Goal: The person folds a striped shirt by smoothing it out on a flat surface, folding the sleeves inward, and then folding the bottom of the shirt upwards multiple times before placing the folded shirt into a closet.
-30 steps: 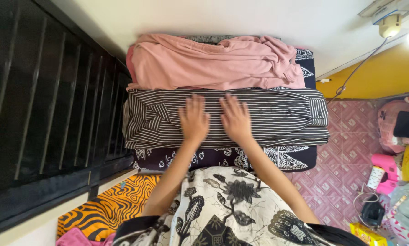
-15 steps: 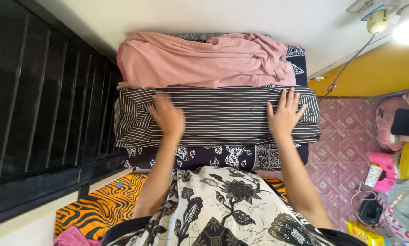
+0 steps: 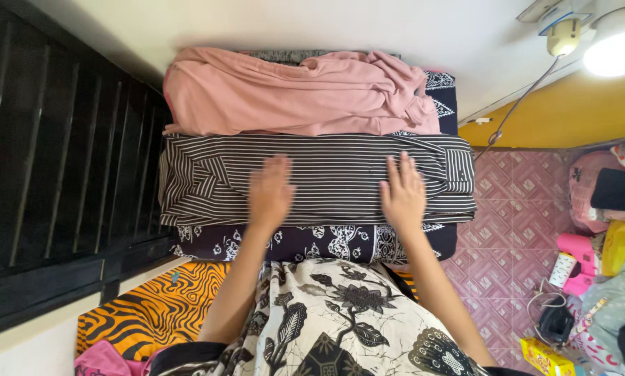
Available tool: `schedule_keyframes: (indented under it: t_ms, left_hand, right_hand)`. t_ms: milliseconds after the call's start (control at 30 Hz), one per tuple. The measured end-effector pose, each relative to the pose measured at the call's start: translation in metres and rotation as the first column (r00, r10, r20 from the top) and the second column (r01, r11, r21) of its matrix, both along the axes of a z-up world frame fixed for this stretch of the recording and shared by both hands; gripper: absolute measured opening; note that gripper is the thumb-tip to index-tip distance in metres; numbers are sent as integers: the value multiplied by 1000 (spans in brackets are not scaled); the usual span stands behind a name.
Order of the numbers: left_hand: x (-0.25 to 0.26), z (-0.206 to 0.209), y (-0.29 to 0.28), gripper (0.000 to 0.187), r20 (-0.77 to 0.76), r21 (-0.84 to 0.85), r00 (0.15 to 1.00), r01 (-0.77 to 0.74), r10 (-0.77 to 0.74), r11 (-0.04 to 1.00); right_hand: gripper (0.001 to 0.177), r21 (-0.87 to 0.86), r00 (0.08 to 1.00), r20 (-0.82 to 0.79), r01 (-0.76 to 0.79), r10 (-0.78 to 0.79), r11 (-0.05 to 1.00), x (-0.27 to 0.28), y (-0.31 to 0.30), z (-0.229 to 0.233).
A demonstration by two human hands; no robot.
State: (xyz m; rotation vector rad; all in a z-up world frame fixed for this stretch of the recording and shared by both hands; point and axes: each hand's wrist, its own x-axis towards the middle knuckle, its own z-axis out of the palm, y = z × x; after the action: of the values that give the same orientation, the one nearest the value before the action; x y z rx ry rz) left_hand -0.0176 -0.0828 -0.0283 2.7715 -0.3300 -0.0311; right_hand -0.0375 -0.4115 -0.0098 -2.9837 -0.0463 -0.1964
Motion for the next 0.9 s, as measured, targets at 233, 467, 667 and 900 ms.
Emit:
schedule_keyframes:
  t_ms: [233, 467, 667, 900]
  left_hand:
    - [-13, -18, 72, 64, 156, 40, 956, -259, 250, 965]
    - [-43, 9, -35, 64, -32, -333, 950, 284, -312, 899]
    - [-57, -13, -79, 43, 69, -158, 941, 339, -332, 928]
    - [-55, -34, -89, 21, 261, -68, 925, 304, -277, 950]
  right_hand:
    - [56, 126, 994, 70, 70, -79, 990, -12, -28, -10]
    - [78, 143, 992, 51, -121, 115, 982, -22, 2, -4]
    - [91, 109, 925, -64, -366, 373, 924, -39, 38, -9]
    - [107, 160, 955, -132, -243, 265, 957, -32, -2, -8]
